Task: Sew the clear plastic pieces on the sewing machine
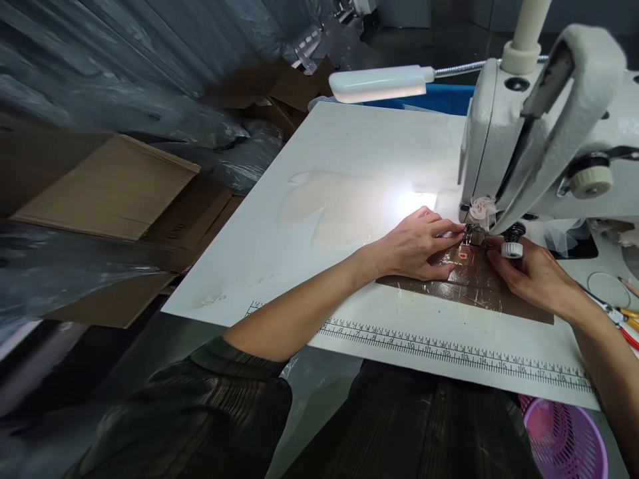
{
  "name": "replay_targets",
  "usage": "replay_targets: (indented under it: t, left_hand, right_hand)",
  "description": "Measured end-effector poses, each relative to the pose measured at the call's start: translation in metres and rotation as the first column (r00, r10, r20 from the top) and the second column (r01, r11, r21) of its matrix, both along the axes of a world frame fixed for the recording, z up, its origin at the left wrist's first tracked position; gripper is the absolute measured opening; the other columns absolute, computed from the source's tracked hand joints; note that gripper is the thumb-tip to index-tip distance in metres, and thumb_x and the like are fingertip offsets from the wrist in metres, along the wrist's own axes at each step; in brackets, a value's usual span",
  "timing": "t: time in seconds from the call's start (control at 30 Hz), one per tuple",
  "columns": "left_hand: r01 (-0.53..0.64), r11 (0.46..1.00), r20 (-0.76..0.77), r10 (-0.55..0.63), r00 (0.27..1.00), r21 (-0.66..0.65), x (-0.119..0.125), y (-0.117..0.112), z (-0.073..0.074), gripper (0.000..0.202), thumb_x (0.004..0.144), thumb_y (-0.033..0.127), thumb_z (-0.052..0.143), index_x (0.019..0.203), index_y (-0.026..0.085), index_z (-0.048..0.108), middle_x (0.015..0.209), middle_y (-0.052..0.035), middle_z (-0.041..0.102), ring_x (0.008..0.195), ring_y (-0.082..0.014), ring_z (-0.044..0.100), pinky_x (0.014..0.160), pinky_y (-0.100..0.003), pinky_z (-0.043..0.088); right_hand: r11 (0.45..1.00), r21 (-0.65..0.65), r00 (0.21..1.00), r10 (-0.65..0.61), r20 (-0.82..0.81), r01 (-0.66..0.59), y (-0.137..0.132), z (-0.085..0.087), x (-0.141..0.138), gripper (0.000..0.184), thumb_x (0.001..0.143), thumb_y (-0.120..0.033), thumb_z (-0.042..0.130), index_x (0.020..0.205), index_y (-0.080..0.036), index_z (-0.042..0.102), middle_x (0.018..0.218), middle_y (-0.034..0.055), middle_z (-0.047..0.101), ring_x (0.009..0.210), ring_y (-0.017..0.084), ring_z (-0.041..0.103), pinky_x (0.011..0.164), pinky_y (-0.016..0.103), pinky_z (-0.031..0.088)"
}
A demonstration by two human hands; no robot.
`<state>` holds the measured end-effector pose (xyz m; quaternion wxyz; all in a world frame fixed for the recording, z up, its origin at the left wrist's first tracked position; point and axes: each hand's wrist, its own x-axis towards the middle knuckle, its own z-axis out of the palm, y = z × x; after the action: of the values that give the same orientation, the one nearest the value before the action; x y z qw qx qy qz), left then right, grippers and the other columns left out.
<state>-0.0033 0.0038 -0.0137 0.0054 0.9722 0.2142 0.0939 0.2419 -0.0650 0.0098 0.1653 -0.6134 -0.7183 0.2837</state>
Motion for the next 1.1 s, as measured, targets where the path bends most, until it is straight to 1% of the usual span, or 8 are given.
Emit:
replay_targets:
  t: [0.17,0.3,0.43,0.57,0.73,0.9,1.03,1.1]
  left_hand:
    - [-0.009,1.0,0.011,0.009,1.0,-0.021,0.001,-0.001,-0.001,0.049,0.095,0.045,0.048,0.129,0.015,0.065,0.129,-0.0122,0.064,0.094,-0.0235,0.056,0.086,-0.04,0.039]
    - [-0.015,0.999,0.028,0.016,0.999,-0.03,0.0,-0.002,-0.003,0.047,0.095,0.043,0.048,0.129,0.015,0.064,0.131,-0.0131,0.063,0.1,-0.025,0.057,0.088,-0.041,0.039]
    - [-0.029,0.999,0.104,0.031,0.994,-0.016,0.001,-0.001,-0.01,0.045,0.096,0.042,0.047,0.127,0.013,0.062,0.132,-0.0157,0.061,0.107,-0.0275,0.057,0.091,-0.043,0.041]
    - [-0.166,0.986,0.276,0.156,0.948,0.014,0.003,0.0,-0.018,0.042,0.096,0.034,0.043,0.13,0.014,0.055,0.139,-0.019,0.056,0.116,-0.0302,0.056,0.091,-0.047,0.042]
    - [-0.251,0.968,0.327,0.238,0.914,-0.002,0.005,0.003,-0.018,0.047,0.095,0.031,0.042,0.139,0.013,0.044,0.145,-0.0204,0.052,0.127,-0.0301,0.052,0.098,-0.048,0.041]
    - [-0.298,0.952,0.198,0.306,0.931,-0.071,0.007,0.043,0.002,0.048,0.098,0.04,0.046,0.136,0.011,0.049,0.136,-0.0205,0.057,0.123,-0.0306,0.055,0.102,-0.048,0.039]
    - [-0.439,0.843,0.09,0.486,0.869,-0.311,0.008,0.094,0.019,0.047,0.104,0.04,0.03,0.116,0.009,0.063,0.112,-0.0171,0.068,0.104,-0.0282,0.064,0.095,-0.042,0.046]
    - [-0.482,0.798,0.067,0.538,0.84,-0.361,0.007,0.114,0.023,0.052,0.105,0.039,0.024,0.115,0.009,0.065,0.117,-0.0182,0.067,0.108,-0.0296,0.064,0.097,-0.042,0.046]
  right_hand:
    - [0.992,0.06,0.994,-0.112,0.011,0.111,0.005,0.001,-0.006,0.061,0.093,-0.071,0.032,0.079,-0.02,0.063,0.069,0.008,0.063,0.068,0.024,0.059,0.067,0.038,0.05]
    - [0.992,0.105,0.997,-0.069,-0.029,0.072,-0.003,-0.006,-0.006,0.065,0.091,-0.076,0.034,0.097,-0.02,0.066,0.076,0.0078,0.065,0.068,0.024,0.06,0.063,0.038,0.05]
    - [0.987,0.141,0.997,-0.077,-0.004,0.077,-0.014,-0.011,-0.006,0.056,0.092,-0.061,0.047,0.119,-0.016,0.066,0.074,0.0064,0.064,0.065,0.024,0.062,0.058,0.035,0.05]
    - [0.964,0.263,0.998,-0.042,0.044,0.029,-0.014,-0.019,-0.006,0.042,0.093,-0.042,0.048,0.118,-0.015,0.068,0.075,0.0058,0.062,0.065,0.022,0.064,0.06,0.035,0.052]
    - [0.94,0.342,0.993,-0.033,0.11,-0.006,-0.012,-0.031,-0.004,0.039,0.093,-0.038,0.047,0.116,-0.016,0.069,0.08,0.0075,0.064,0.06,0.022,0.064,0.056,0.035,0.051]
    - [0.93,0.367,0.993,-0.048,0.11,0.005,-0.013,-0.035,-0.005,0.039,0.092,-0.038,0.046,0.111,-0.017,0.072,0.084,0.0095,0.066,0.061,0.022,0.066,0.054,0.034,0.051]
    - [0.926,0.378,0.993,-0.056,0.1,0.014,-0.012,-0.038,-0.004,0.036,0.093,-0.041,0.046,0.1,-0.02,0.074,0.081,0.0078,0.066,0.058,0.021,0.065,0.055,0.034,0.052]
    - [0.916,0.399,0.993,-0.08,0.09,0.038,-0.011,-0.041,-0.003,0.037,0.093,-0.043,0.046,0.1,-0.02,0.074,0.08,0.0076,0.066,0.057,0.021,0.065,0.056,0.035,0.053]
